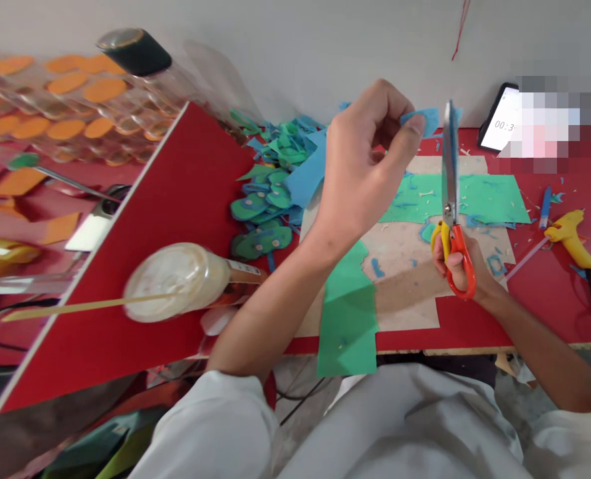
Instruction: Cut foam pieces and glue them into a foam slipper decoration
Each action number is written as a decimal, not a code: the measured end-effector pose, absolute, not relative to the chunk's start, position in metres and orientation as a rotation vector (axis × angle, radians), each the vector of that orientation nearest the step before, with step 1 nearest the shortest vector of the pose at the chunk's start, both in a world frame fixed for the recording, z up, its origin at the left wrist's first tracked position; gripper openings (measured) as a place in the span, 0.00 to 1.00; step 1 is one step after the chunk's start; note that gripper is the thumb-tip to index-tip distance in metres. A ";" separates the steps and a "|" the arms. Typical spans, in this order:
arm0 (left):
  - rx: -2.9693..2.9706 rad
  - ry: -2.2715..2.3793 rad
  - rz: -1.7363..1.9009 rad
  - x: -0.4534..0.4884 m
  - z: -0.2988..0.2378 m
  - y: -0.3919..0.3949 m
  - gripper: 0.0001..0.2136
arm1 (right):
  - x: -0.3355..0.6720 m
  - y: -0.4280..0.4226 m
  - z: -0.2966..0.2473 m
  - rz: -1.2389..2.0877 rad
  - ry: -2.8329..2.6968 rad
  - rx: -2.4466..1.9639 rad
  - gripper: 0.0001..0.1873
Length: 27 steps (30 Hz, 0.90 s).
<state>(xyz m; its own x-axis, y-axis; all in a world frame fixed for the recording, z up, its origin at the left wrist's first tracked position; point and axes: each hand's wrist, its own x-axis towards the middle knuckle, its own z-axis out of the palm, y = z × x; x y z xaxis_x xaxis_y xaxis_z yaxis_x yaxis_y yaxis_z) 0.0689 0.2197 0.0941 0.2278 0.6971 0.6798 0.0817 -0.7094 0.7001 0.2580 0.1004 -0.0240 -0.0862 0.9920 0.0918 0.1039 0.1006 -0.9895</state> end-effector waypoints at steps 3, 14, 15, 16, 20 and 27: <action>1.937 0.739 1.475 0.071 0.097 0.213 0.18 | 0.252 0.102 -0.019 1.097 -1.410 -1.124 0.42; 1.955 0.753 1.386 0.072 0.095 0.213 0.10 | 0.264 0.102 -0.034 1.072 -1.601 -1.137 0.41; 1.963 0.779 1.370 0.071 0.095 0.213 0.11 | 0.265 0.102 -0.035 1.067 -1.601 -1.134 0.41; 1.969 0.804 1.356 0.071 0.095 0.212 0.11 | 0.265 0.102 -0.036 1.061 -1.597 -1.131 0.41; 2.008 0.831 1.344 0.071 0.093 0.213 0.12 | 0.267 0.104 -0.042 1.081 -1.562 -1.123 0.41; 2.016 0.830 1.326 0.072 0.089 0.217 0.11 | 0.261 0.108 -0.032 1.141 -1.482 -1.129 0.42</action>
<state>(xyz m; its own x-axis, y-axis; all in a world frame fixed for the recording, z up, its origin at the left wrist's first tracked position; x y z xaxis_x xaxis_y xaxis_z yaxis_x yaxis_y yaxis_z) 0.0720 0.2169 0.0891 0.3121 0.7594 0.5710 0.1815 -0.6376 0.7487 0.2608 0.1077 -0.0318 -0.1552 0.9794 0.1295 0.1257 0.1496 -0.9807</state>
